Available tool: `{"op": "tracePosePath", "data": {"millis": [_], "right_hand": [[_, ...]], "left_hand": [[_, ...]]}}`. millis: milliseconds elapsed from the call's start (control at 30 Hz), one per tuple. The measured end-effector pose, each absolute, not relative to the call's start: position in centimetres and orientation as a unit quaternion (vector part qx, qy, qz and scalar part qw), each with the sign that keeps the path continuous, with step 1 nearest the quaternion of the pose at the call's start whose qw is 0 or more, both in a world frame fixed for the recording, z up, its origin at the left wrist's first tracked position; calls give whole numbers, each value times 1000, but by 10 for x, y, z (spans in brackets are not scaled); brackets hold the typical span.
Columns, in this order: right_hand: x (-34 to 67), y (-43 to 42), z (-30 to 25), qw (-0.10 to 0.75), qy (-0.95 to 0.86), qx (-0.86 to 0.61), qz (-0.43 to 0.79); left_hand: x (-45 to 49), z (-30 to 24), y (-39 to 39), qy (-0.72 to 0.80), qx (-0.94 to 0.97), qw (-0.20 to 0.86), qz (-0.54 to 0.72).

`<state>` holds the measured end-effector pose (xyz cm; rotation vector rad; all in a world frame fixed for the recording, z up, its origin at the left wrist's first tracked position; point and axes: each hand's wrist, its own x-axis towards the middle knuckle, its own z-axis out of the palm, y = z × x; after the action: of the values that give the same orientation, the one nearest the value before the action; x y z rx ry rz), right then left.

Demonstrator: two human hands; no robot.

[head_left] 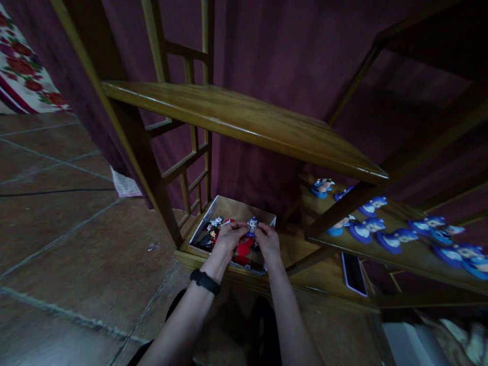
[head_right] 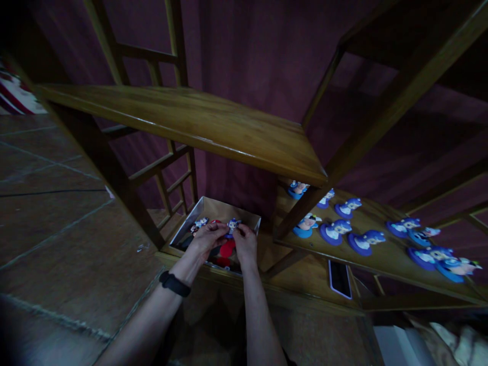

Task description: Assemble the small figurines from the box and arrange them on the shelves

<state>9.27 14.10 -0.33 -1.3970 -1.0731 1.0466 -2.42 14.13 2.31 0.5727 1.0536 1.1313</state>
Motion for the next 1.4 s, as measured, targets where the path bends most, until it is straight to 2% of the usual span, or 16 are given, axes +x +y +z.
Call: {"op": "tracePosePath", "data": {"millis": [1400], "right_hand": [[89, 138, 3, 531, -445, -554, 462]], "left_hand": [[-22, 20, 141, 449, 201, 691, 530]]}}
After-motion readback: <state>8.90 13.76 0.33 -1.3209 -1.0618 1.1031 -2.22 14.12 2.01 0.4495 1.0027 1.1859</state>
